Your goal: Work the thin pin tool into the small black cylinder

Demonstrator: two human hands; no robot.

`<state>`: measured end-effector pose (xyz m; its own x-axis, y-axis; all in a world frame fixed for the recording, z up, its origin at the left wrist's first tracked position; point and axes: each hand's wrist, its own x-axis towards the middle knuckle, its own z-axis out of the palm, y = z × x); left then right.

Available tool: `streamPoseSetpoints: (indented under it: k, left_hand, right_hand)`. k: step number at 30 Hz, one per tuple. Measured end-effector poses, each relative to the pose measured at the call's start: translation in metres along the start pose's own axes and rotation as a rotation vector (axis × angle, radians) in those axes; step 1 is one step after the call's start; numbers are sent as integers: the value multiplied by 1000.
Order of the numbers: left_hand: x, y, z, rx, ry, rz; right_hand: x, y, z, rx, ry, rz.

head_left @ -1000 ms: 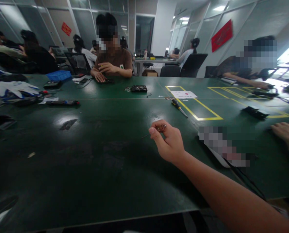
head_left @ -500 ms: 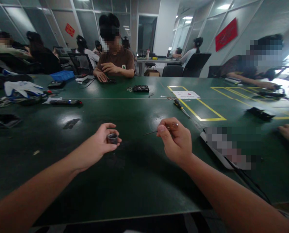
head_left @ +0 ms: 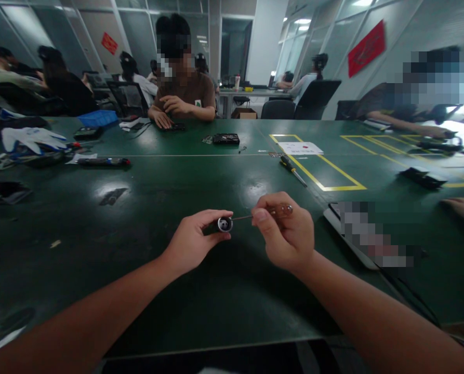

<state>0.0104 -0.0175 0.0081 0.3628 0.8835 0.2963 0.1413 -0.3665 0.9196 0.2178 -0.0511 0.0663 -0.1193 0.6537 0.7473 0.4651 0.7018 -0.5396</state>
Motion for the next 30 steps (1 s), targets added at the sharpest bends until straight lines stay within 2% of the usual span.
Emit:
streamPoseSetpoints:
  k: [7,18,25,30]
  left_hand:
    - [1,2,-3,156,65,28]
    - [3,-5,-5,114,99,76]
    - [4,-5,-8,159,112,88]
    - [4,-4,-8,171,110,96]
  right_hand:
    - [2,3,2,-29,-101,-86]
    - [3,3,2,28,-192,-84]
    - [3,6,3,-10,-155,-70]
    - [3,6,4,20,-195,-67]
